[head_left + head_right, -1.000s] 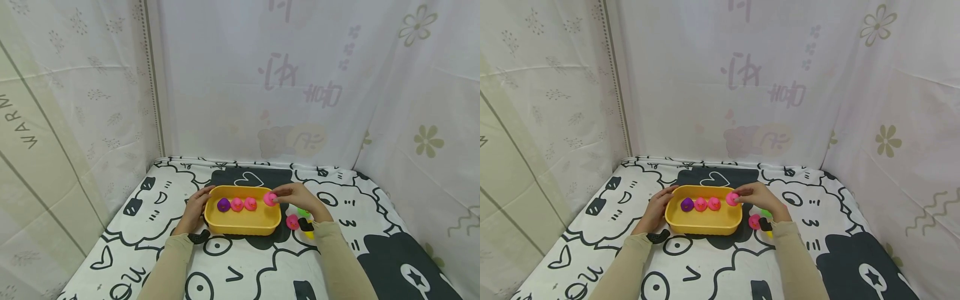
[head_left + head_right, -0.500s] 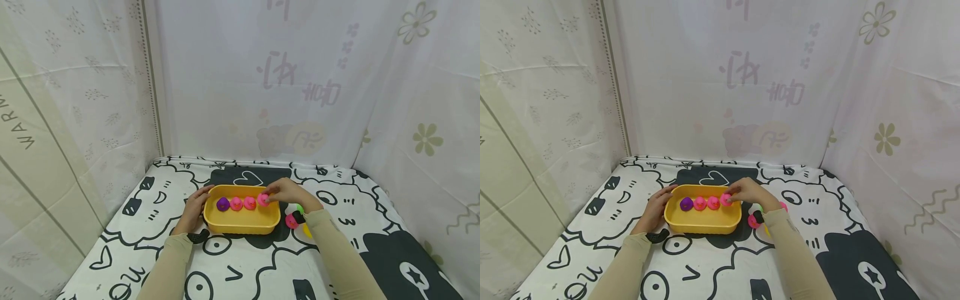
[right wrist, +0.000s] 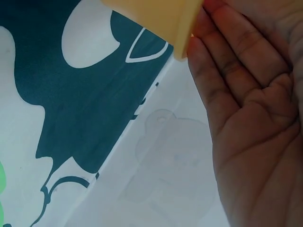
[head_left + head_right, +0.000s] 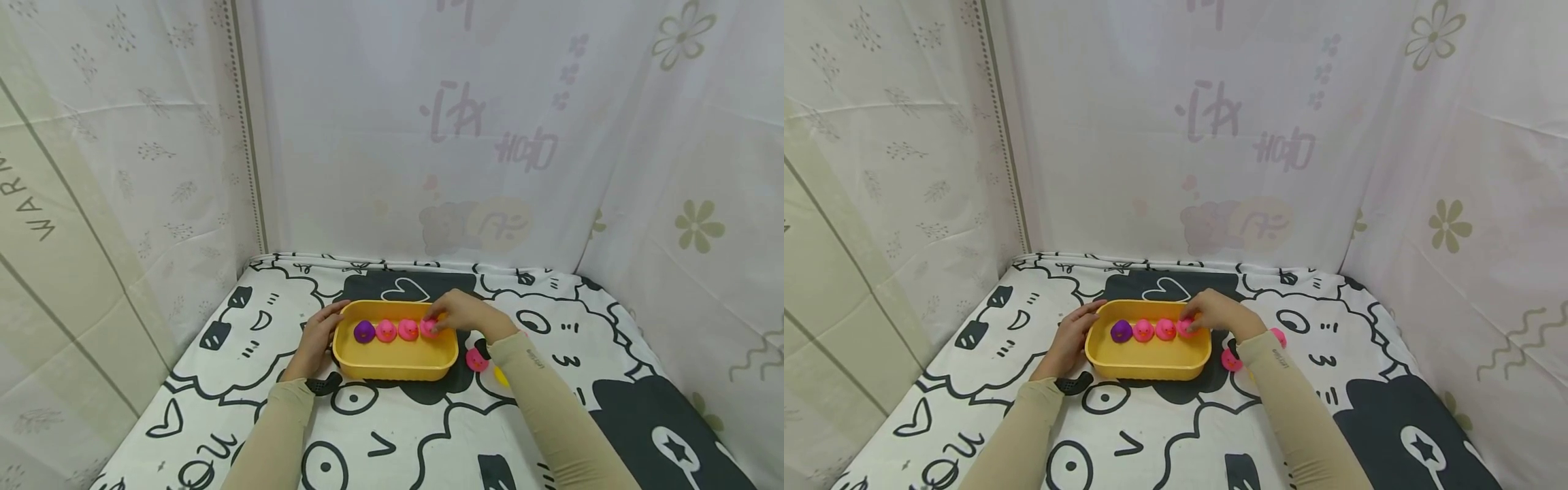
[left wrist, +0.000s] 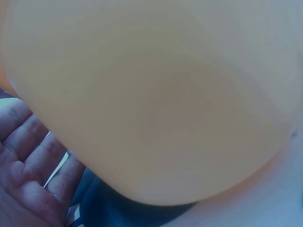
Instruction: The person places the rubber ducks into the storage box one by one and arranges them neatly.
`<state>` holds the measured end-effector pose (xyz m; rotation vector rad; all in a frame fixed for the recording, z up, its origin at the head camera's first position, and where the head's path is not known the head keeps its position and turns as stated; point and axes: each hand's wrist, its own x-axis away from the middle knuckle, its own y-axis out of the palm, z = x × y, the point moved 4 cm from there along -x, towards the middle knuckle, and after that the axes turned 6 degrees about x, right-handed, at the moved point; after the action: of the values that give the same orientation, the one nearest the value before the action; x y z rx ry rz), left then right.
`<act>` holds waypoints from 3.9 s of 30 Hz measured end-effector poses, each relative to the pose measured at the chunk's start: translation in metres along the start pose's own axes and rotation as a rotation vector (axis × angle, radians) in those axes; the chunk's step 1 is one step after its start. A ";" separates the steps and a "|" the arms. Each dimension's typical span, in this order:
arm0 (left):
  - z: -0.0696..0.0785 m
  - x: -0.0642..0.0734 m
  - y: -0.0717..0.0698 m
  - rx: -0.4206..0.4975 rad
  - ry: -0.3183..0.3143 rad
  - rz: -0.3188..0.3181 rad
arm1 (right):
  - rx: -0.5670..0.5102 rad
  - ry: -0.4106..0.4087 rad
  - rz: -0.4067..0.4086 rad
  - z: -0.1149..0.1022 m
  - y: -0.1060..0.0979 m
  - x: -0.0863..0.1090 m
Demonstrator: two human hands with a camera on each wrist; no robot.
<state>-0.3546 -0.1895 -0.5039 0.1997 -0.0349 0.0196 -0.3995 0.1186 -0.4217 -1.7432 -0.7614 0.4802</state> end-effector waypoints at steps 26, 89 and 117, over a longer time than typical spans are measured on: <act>0.000 0.001 0.000 -0.001 0.009 -0.003 | -0.044 0.033 0.057 0.006 0.009 0.001; -0.002 0.001 -0.001 0.012 0.037 -0.029 | -0.467 0.221 -0.097 0.050 0.015 0.096; -0.003 -0.001 -0.003 0.023 0.012 -0.027 | -0.384 0.249 -0.095 0.052 0.025 0.095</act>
<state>-0.3550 -0.1914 -0.5078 0.2232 -0.0195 -0.0061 -0.3603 0.2171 -0.4554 -2.0626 -0.7877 0.0477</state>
